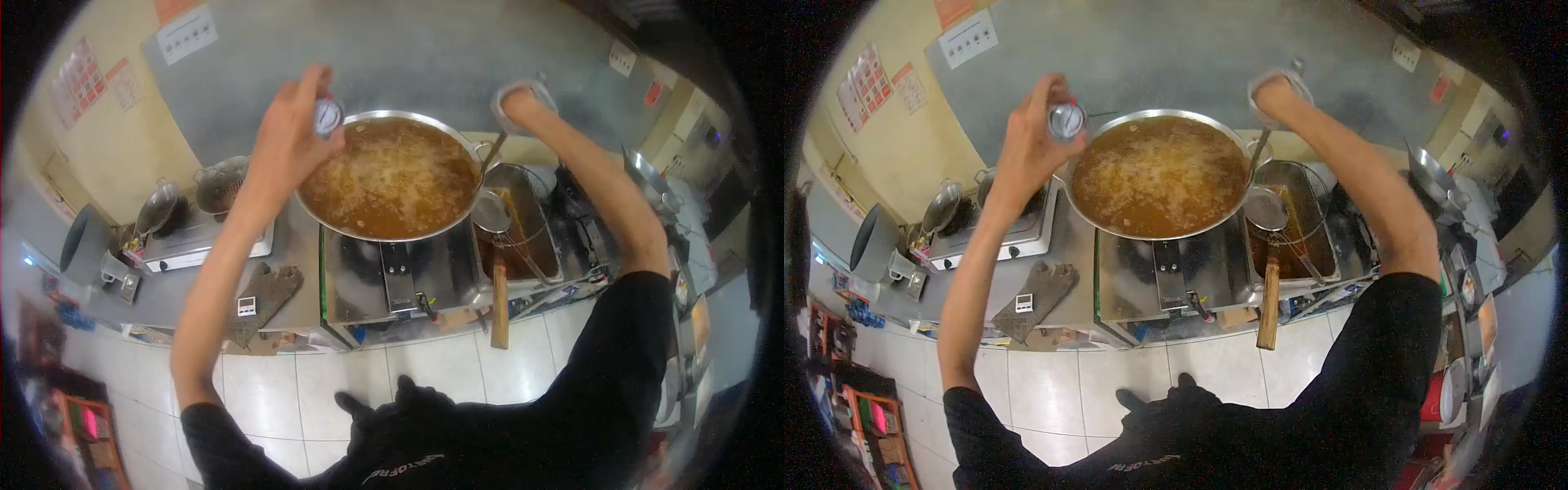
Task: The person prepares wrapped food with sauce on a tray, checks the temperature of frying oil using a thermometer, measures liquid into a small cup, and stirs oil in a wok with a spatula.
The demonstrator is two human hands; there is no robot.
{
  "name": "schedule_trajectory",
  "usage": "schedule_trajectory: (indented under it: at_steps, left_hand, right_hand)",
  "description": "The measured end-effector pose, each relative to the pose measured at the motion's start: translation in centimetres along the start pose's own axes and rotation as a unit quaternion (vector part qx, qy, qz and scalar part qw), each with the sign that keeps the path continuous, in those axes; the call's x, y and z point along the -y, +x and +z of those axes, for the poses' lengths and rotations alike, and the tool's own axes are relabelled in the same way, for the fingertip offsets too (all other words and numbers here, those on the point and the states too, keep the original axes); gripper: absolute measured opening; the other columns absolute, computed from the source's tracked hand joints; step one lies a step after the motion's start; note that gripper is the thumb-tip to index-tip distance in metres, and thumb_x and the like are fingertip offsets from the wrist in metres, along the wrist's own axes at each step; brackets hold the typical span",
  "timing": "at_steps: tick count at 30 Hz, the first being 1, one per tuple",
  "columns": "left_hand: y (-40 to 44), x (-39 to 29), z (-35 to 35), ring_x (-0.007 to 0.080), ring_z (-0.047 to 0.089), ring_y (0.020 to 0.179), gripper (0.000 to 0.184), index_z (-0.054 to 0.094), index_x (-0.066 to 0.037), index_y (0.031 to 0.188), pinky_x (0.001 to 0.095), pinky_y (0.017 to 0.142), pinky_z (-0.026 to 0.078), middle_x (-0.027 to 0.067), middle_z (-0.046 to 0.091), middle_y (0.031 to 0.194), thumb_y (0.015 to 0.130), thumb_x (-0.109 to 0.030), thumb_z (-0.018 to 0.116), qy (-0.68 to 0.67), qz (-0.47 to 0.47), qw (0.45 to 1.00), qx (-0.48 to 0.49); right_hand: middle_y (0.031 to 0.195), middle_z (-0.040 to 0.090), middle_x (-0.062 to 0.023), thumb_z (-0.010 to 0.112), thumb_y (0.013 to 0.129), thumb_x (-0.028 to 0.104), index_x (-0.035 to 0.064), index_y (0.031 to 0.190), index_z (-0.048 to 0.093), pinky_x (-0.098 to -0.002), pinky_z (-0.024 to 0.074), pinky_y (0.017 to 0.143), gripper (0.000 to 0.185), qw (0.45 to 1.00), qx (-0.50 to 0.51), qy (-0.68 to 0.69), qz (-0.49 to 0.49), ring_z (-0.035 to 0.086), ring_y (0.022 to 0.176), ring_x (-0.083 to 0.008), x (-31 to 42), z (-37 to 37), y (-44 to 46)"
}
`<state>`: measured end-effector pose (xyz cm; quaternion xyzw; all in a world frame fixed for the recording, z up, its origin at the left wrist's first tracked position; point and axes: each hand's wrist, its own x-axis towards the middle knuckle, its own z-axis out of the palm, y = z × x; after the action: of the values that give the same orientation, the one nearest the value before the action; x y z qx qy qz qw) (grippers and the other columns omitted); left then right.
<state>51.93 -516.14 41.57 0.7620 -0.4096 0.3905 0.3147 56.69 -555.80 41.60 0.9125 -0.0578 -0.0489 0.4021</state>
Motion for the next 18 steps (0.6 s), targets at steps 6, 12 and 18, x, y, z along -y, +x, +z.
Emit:
schedule_trajectory:
  at_steps: [6,12,18]
  left_hand:
    - [3.4,3.9,-3.1,0.0397,0.061,0.092,0.059,0.045,-0.006,0.116,0.0412,0.08,0.05,0.0217,0.062,0.098,0.065,-0.004,0.074,-0.026,0.063,0.997,0.045]
    - [4.5,6.3,-4.4,0.0389,0.061,0.093,0.057,0.045,-0.007,0.117,0.0429,0.08,0.05,0.0224,0.063,0.098,0.067,-0.008,0.072,-0.016,0.099,0.993,0.057]
    - [3.7,7.6,-5.7,0.0382,0.061,0.092,0.056,0.045,-0.007,0.115,0.042,0.082,0.049,0.0215,0.062,0.097,0.067,-0.008,0.072,-0.005,0.082,0.994,0.066]
  right_hand:
    - [0.096,0.069,-0.0193,0.06,0.082,0.036,-0.0002,0.095,0.07,-0.0444,0.0513,0.077,0.04,0.972,0.068,0.225,-0.009,0.066,0.086,-0.0341,4.7,4.0,-5.0]
    - [0.082,0.068,-0.022,0.056,0.084,0.025,-0.0032,0.086,0.07,-0.0416,0.0529,0.062,0.032,0.957,0.075,0.28,-0.018,0.067,0.07,-0.0357,14.2,10.7,-2.8]
    - [0.079,0.069,-0.0187,0.057,0.082,0.02,0.0008,0.083,0.072,-0.0438,0.0528,0.06,0.025,0.987,-0.02,0.098,-0.124,0.068,0.069,-0.0335,19.1,10.2,0.7]
